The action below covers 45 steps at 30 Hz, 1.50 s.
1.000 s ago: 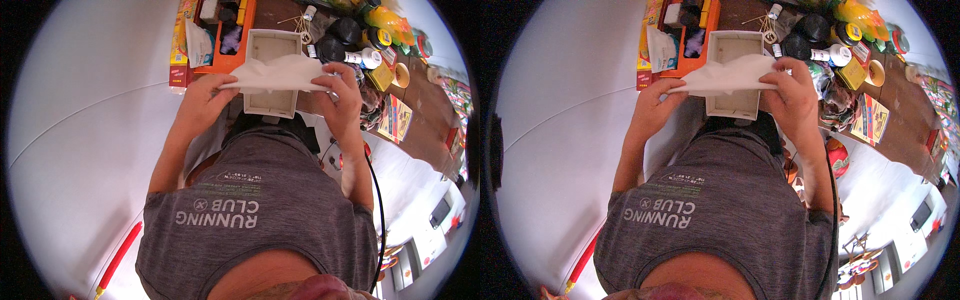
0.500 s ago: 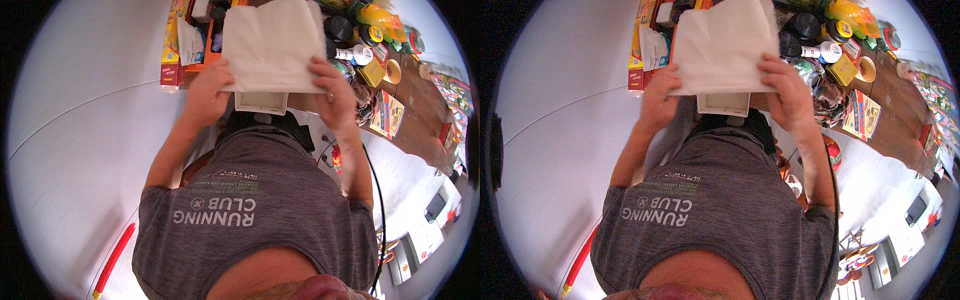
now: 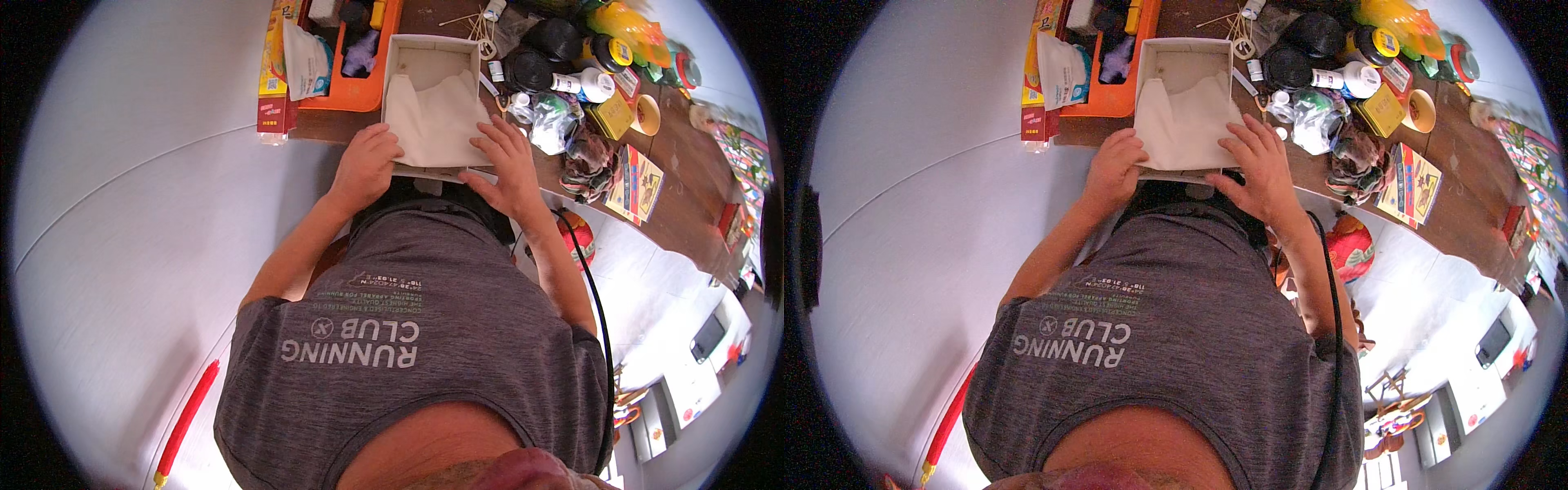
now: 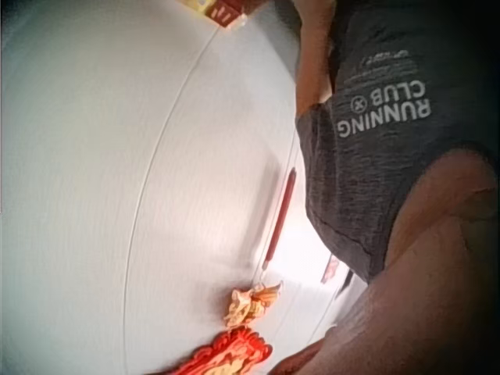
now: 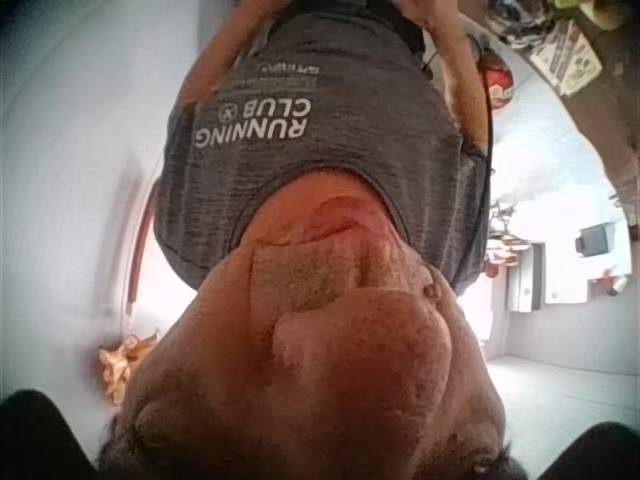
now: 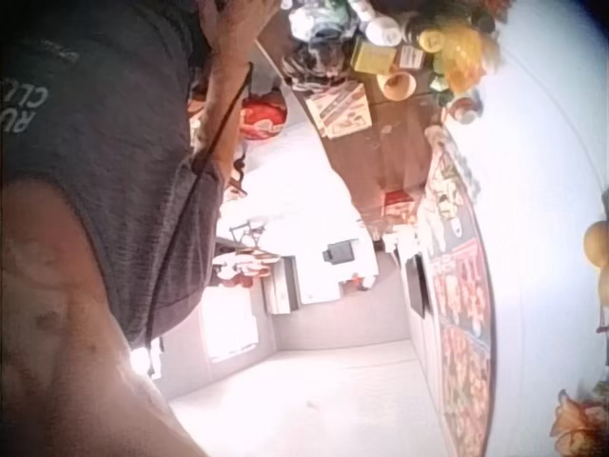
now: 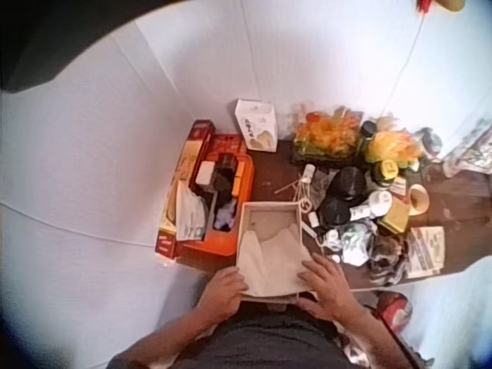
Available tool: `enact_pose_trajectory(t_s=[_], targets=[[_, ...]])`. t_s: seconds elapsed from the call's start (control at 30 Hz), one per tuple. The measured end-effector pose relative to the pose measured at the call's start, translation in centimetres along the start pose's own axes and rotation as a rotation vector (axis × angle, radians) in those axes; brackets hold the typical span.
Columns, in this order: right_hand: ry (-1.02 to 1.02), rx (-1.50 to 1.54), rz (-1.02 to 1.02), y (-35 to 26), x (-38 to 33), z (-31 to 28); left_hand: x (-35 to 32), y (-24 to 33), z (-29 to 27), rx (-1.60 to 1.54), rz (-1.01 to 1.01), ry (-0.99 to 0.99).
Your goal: The person places various items into a white box, including seed packets, a white cloth, a bundle of wooden sticks, a roll of tape, a small bag of components, and several small medicine bottles and blister packs.
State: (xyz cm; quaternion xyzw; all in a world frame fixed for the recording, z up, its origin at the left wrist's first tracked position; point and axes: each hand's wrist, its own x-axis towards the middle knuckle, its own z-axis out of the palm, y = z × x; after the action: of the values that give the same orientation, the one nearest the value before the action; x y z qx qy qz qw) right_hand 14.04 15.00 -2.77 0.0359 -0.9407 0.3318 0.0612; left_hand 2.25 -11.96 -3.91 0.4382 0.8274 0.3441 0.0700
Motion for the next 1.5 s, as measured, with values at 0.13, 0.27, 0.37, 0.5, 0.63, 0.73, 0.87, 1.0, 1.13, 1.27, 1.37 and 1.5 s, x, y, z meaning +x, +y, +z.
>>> enact_pose_trajectory(t_s=[0.13,0.27,0.37,0.5,0.63,0.73,0.87,1.0,1.13,1.27,1.37,1.5], targets=[[-0.014,0.129,-0.071,-0.9,3.4,-0.8,1.7,1.7,-0.3,0.032,0.103,0.006],[-0.042,0.115,-0.263,-2.4,8.6,-0.9,3.8,4.1,-0.9,0.046,0.255,-0.026],[-0.095,0.064,-0.35,-1.5,10.1,-0.2,4.6,5.3,-1.6,0.019,0.32,-0.052],[-0.074,-0.031,-0.285,-1.4,10.1,-1.9,4.5,5.7,-2.2,-0.023,0.296,-0.033],[0.07,-0.083,-0.24,-2.5,9.2,-5.6,3.8,5.4,-1.7,-0.085,0.094,0.104],[0.148,-0.139,-0.24,-3.4,8.6,-8.0,3.8,4.9,-1.6,-0.064,0.027,0.104],[0.198,-0.208,-0.228,-5.4,8.0,-11.2,3.8,3.4,-1.5,-0.03,-0.078,-0.123],[0.328,-0.363,-0.246,-6.0,7.7,-13.2,3.6,2.2,-0.8,-0.104,-0.041,-0.125],[0.505,-0.469,-0.224,-5.1,8.5,-13.7,4.1,2.5,-1.3,-0.352,-0.302,-0.157],[0.573,-0.405,-0.189,-2.8,11.4,-13.2,5.1,3.5,-3.5,-0.341,-0.457,-0.245],[0.535,-0.256,-0.159,-3.7,13.3,-13.0,4.3,3.9,-4.4,-0.134,-0.313,-0.097],[0.579,0.0,-0.246,-5.5,16.2,-12.9,3.5,6.9,-8.0,0.147,-0.244,-0.115]])
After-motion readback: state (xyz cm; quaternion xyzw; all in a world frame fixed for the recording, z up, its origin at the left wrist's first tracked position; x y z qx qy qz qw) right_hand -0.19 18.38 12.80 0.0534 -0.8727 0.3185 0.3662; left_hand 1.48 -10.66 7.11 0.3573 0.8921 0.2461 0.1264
